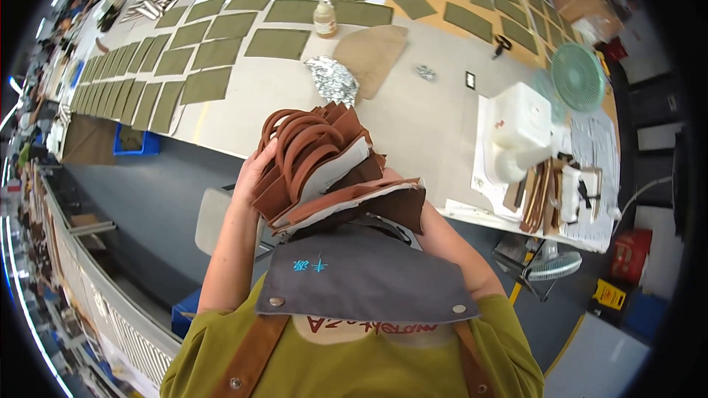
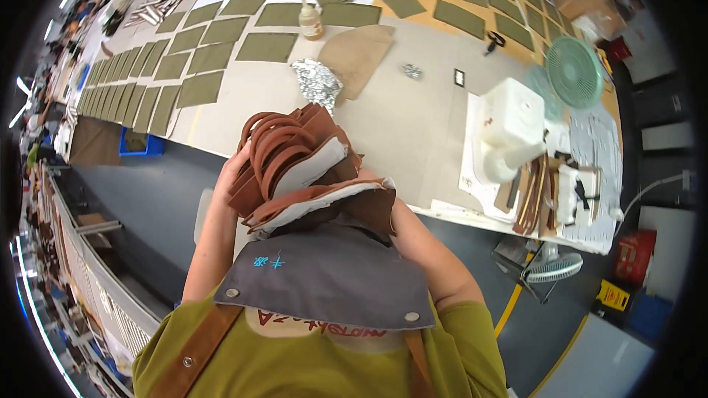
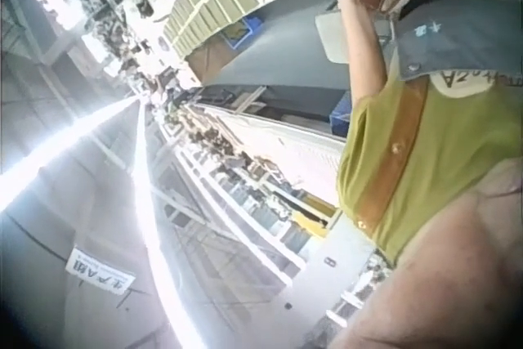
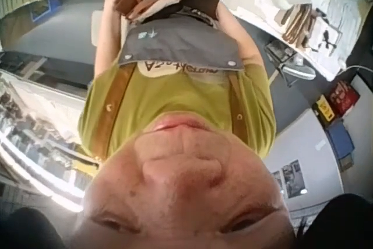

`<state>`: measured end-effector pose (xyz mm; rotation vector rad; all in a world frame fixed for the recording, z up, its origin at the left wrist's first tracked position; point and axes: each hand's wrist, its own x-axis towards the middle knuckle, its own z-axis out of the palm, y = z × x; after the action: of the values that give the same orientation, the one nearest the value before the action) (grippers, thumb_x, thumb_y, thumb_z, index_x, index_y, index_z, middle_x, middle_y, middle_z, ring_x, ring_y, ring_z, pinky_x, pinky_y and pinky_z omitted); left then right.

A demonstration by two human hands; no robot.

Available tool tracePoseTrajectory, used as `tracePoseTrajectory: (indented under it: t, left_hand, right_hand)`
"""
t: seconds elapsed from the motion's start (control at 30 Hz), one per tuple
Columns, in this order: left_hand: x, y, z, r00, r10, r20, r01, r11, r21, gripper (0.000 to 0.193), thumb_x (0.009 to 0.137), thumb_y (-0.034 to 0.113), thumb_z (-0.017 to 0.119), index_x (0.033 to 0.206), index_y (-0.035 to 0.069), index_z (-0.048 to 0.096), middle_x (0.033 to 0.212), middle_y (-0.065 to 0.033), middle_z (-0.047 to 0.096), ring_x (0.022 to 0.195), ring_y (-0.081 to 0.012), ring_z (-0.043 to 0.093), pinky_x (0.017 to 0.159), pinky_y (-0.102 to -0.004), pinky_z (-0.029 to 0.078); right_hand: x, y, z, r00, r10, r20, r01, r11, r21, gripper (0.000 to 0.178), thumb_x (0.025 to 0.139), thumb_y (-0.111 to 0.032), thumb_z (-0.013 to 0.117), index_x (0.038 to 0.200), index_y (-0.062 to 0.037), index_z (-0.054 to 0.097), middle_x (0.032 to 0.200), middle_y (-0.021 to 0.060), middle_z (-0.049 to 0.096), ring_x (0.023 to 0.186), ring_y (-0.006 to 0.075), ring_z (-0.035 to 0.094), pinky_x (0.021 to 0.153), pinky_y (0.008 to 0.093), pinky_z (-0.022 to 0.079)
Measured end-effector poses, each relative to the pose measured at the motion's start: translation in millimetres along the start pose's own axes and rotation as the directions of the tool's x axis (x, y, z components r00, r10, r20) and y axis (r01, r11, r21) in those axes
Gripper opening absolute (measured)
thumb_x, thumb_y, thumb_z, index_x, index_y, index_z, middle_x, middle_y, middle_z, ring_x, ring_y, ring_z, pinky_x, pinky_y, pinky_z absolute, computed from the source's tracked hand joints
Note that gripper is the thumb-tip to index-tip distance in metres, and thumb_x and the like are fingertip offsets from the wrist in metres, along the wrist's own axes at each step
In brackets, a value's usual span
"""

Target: Applying adhesive to leather components and assembling them into bags.

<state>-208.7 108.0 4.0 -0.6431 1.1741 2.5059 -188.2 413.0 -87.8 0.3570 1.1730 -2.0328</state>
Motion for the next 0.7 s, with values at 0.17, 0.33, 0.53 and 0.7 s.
tracePoseTrajectory:
  t: [0.17,0.33,0.53,0.7]
  left_hand:
    - [60.3,31.6,-20.5,0.983,-0.168,0.072,0.171,0.984,-0.047,0.045,0.095,0.030,0.060,0.128,0.000,0.055,0.117,-0.0142,0.063,0.103,-0.0226,0.064,0.089,-0.0344,0.054]
    - [162.3,62.5,-38.0,0.932,-0.318,0.174,0.264,0.924,0.276,0.050,0.092,0.037,0.065,0.127,0.002,0.057,0.115,-0.0120,0.065,0.099,-0.0204,0.064,0.086,-0.0328,0.054]
    - [212.1,63.9,-96.9,0.969,-0.244,0.028,0.168,0.742,0.650,0.043,0.094,0.033,0.062,0.123,0.001,0.059,0.115,-0.0120,0.066,0.098,-0.0208,0.065,0.087,-0.0338,0.055]
    - [211.4,58.9,-111.1,0.956,-0.287,0.065,0.250,0.908,0.337,0.049,0.093,0.043,0.060,0.121,0.002,0.062,0.112,-0.0108,0.066,0.095,-0.0177,0.065,0.082,-0.0307,0.055]
  right_hand:
    - [43.3,-0.2,-14.0,0.994,0.110,-0.013,-0.110,0.994,0.005,0.049,0.089,-0.023,0.067,0.131,-0.0033,0.052,0.116,0.0106,0.061,0.105,0.0218,0.061,0.089,0.0378,0.051]
    - [85.6,-10.7,-15.7,0.979,0.186,-0.080,-0.185,0.983,0.019,0.043,0.090,-0.023,0.065,0.128,-0.0035,0.055,0.111,0.0092,0.065,0.101,0.0213,0.063,0.086,0.0381,0.052]
    - [73.0,-27.3,-9.2,0.904,0.191,-0.383,-0.334,0.875,-0.351,0.035,0.094,-0.025,0.061,0.122,-0.0036,0.061,0.103,0.0072,0.068,0.096,0.0191,0.065,0.078,0.0354,0.054]
    - [50.8,-57.7,-38.9,0.849,0.060,-0.525,-0.178,0.968,-0.178,0.043,0.094,-0.032,0.062,0.125,-0.0023,0.058,0.112,0.0101,0.067,0.096,0.0181,0.065,0.081,0.0306,0.051]
